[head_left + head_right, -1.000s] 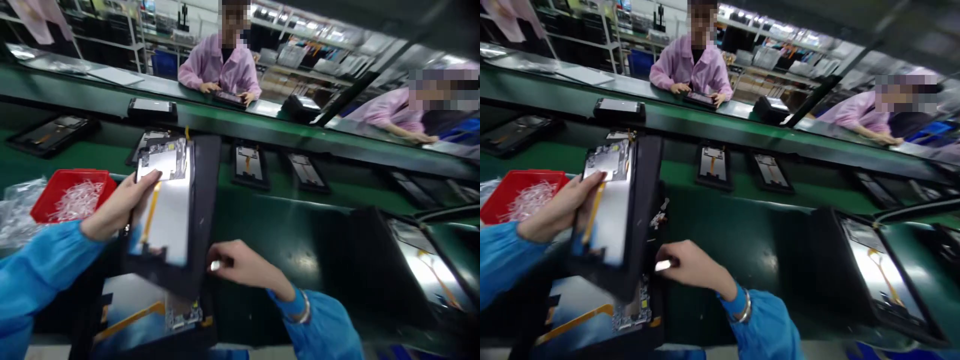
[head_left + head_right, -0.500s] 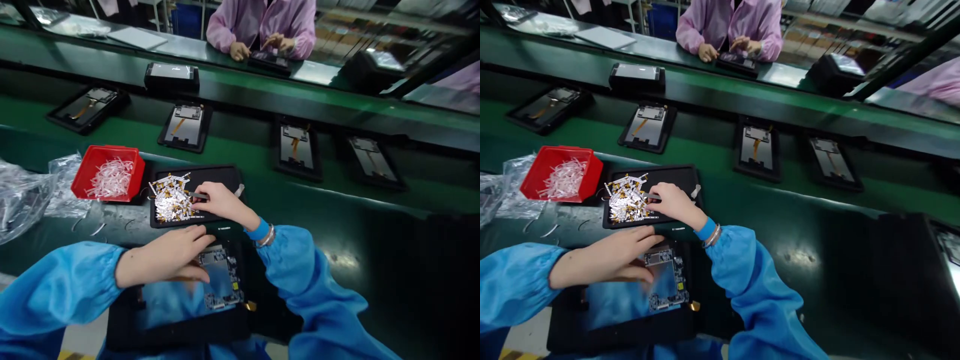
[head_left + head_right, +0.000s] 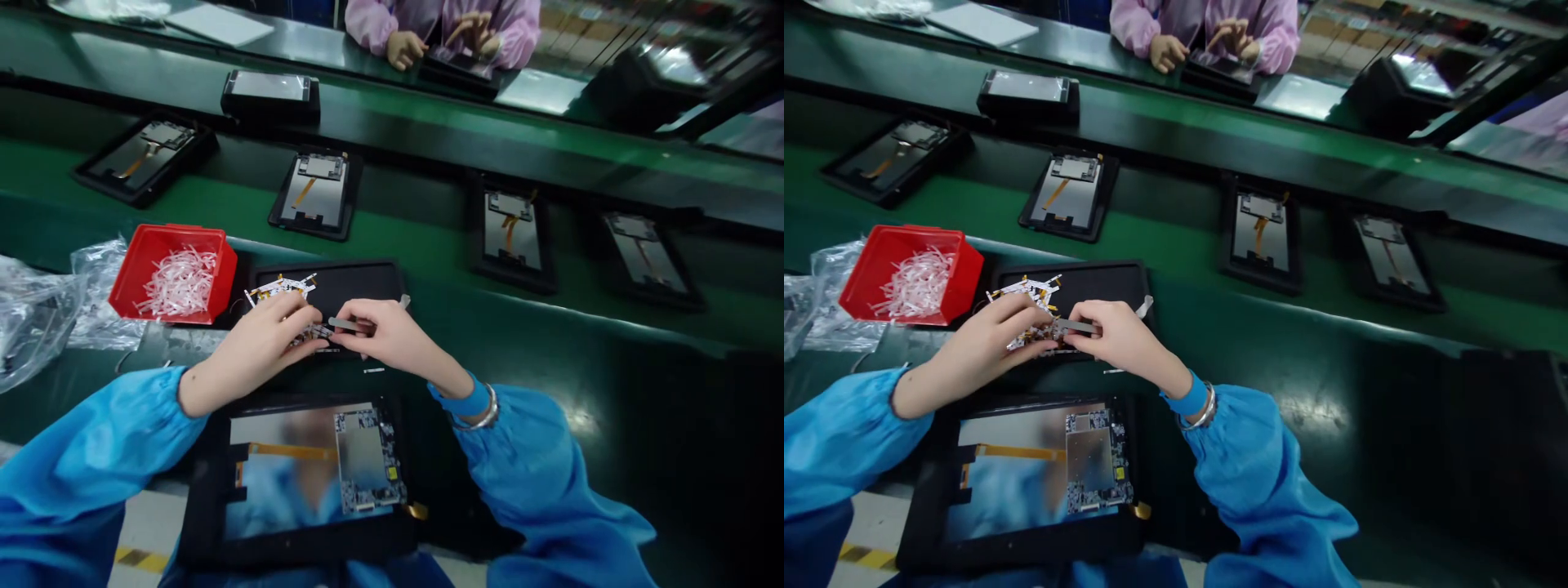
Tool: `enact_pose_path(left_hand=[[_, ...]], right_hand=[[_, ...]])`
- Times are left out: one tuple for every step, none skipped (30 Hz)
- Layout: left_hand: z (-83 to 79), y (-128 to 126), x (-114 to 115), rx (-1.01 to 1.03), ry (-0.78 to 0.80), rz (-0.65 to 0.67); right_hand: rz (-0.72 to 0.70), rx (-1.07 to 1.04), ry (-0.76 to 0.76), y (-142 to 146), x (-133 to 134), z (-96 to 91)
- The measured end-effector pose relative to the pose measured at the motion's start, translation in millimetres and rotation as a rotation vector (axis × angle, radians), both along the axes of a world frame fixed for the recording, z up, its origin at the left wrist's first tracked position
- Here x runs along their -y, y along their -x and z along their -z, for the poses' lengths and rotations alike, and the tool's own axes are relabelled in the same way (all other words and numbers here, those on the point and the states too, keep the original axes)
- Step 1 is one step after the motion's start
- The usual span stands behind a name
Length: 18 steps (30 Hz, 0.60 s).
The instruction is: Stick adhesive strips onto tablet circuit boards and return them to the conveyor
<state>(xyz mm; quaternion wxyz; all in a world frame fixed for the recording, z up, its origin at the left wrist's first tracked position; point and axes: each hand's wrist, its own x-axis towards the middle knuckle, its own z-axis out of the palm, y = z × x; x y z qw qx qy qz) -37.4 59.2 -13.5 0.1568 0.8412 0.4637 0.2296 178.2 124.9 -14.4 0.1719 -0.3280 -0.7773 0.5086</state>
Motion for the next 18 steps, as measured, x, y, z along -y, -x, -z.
enact_pose_path(left_hand=[[-2.5, 0, -4, 0.018, 0.025, 0.023], [-4.8, 0, -7, 0.04, 0.051, 0.052], [-7.0, -2, -9, 0.068, 0.076, 0.076], [-9.2, -4, -9, 0.102, 0.098, 0.09], [-11.3, -6, -8, 0.143, 0.118, 0.095], [-13.3, -9, -6, 0.191, 0.138, 0.094], [-15.1, -12, -4, 0.248, 0.157, 0.087], [-16.8, -15, -1, 0.313, 0.174, 0.075], [-18.3, -18, 1, 0.385, 0.19, 0.057], [-19.5, -21, 4, 0.461, 0.205, 0.036], [-20.4, -25, 6, 0.536, 0.223, 0.013], [-21.2, -28, 8, 0.611, 0.244, -0.009], [-21.8, -31, 10, 0.68, 0.272, -0.03], [-22.4, -34, 11, 0.743, 0.307, -0.048], [-23.0, -37, 13, 0.8, 0.348, -0.065], [-23.9, -39, 15, 0.849, 0.394, -0.082], [-25.0, -41, 16, 0.891, 0.446, -0.1], [-26.2, -44, 18, 0.925, 0.501, -0.116]], right_hand=[[-0.003, -0.015, 0.005, -1, 2, -1.1], [0.002, -0.036, -0.002, -3, 4, -2.0], [0.016, -0.059, -0.025, -4, 7, -2.9], [0.041, -0.087, -0.056, -6, 9, -3.9], [0.075, -0.119, -0.079, -7, 12, -4.9], [0.11, -0.154, -0.075, -8, 15, -6.0], [0.142, -0.192, -0.035, -9, 19, -7.1], [0.175, -0.245, 0.036, -10, 23, -8.1], [0.209, -0.312, 0.126, -9, 28, -9.1], [0.24, -0.386, 0.219, -9, 33, -10.0], [0.267, -0.461, 0.295, -8, 39, -11.0], [0.29, -0.526, 0.345, -6, 44, -11.8], [0.308, -0.577, 0.368, -5, 48, -12.5], [0.324, -0.613, 0.364, -3, 52, -13.1], [0.34, -0.637, 0.332, -2, 56, -13.3], [0.362, -0.652, 0.271, -2, 58, -13.3], [0.39, -0.659, 0.184, -2, 60, -12.8], [0.417, -0.656, 0.074, -2, 61, -12.0]])
